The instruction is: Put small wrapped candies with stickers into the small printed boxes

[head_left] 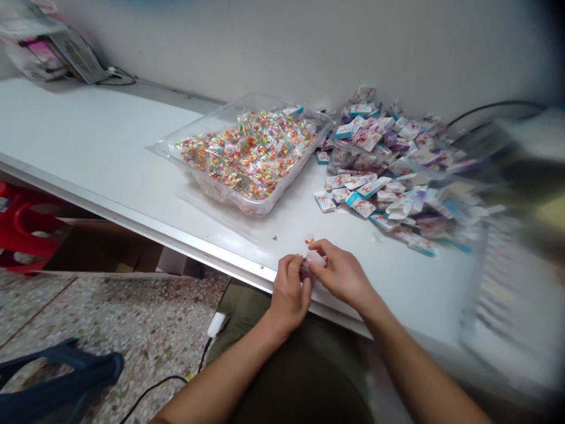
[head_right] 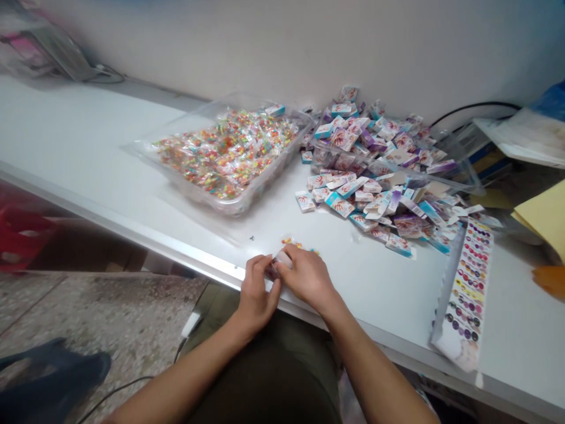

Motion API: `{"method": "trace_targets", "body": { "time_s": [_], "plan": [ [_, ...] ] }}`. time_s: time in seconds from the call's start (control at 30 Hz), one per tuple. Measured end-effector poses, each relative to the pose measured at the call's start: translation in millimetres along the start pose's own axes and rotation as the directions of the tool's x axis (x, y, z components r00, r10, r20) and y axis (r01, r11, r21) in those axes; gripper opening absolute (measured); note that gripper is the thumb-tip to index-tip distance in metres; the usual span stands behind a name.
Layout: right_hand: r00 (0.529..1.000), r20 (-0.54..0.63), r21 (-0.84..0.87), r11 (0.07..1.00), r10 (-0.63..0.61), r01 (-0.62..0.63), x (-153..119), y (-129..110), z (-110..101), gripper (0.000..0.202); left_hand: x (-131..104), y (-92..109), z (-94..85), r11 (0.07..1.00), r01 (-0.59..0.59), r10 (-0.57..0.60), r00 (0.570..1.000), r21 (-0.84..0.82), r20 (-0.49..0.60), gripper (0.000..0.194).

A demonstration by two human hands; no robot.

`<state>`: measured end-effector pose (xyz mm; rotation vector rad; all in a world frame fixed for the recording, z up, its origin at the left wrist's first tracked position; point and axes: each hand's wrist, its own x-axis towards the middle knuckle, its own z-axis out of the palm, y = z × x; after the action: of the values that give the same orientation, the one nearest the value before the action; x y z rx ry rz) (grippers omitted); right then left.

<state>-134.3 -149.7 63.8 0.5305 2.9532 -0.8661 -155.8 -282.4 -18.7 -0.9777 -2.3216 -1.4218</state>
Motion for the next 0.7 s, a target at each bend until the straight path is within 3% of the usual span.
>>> {"method": "trace_targets", "body": {
  "time_s": [0.07, 0.17, 0.27, 0.3, 0.37, 0.43, 0.5, 0.6, 0.7],
  "plan": [
    [0.994, 0.112, 0.009, 1.000, 0.006, -0.007, 3, -2, 0, 0.009, -2, 1, -4.0, 1.000, -0.020, 0.020, 1.000, -0.013, -0.007, 0.044],
    [0.990, 0.138, 0.056, 0.998, -0.027, 0.020, 5, -3, 0, 0.013, 1, 4, -20.7, 0.998, 0.013, -0.009, 0.998, -0.059, 0.063, 0.040],
    [0.980, 0.189, 0.117, 0.993, -0.056, 0.035, 3, -6, 0, 0.009, 13, 4, -42.4, 0.943, 0.250, -0.213, 0.961, -0.220, 0.177, 0.019],
    [0.976, 0.206, 0.126, 0.991, -0.065, 0.039, 2, -7, 0, 0.008, 19, 3, -48.4, 0.883, 0.368, -0.304, 0.922, -0.291, 0.241, 0.015],
    [0.974, 0.214, 0.130, 0.990, -0.075, 0.048, 0, -10, 1, 0.009, 31, -2, -57.0, 0.706, 0.588, -0.434, 0.799, -0.394, 0.416, 0.020],
    [0.974, 0.211, 0.146, 0.988, -0.085, 0.055, 0, -12, 3, 0.010, 42, -7, -61.3, 0.514, 0.743, -0.469, 0.662, -0.428, 0.585, 0.025],
    [0.971, 0.223, 0.214, 0.976, -0.090, 0.042, 0, -11, 5, 0.008, 48, -10, -62.8, 0.386, 0.817, -0.459, 0.573, -0.429, 0.679, 0.030],
    [0.962, 0.265, 0.428, 0.902, -0.068, -0.054, -2, -1, 10, 0.006, 52, -9, -62.8, 0.338, 0.845, -0.472, 0.533, -0.415, 0.702, 0.025],
    [0.931, 0.354, 0.714, 0.669, -0.091, -0.206, -7, 15, 13, 0.021, 53, -7, -61.9, 0.316, 0.865, -0.522, 0.502, -0.390, 0.690, 0.014]
  ]
}}
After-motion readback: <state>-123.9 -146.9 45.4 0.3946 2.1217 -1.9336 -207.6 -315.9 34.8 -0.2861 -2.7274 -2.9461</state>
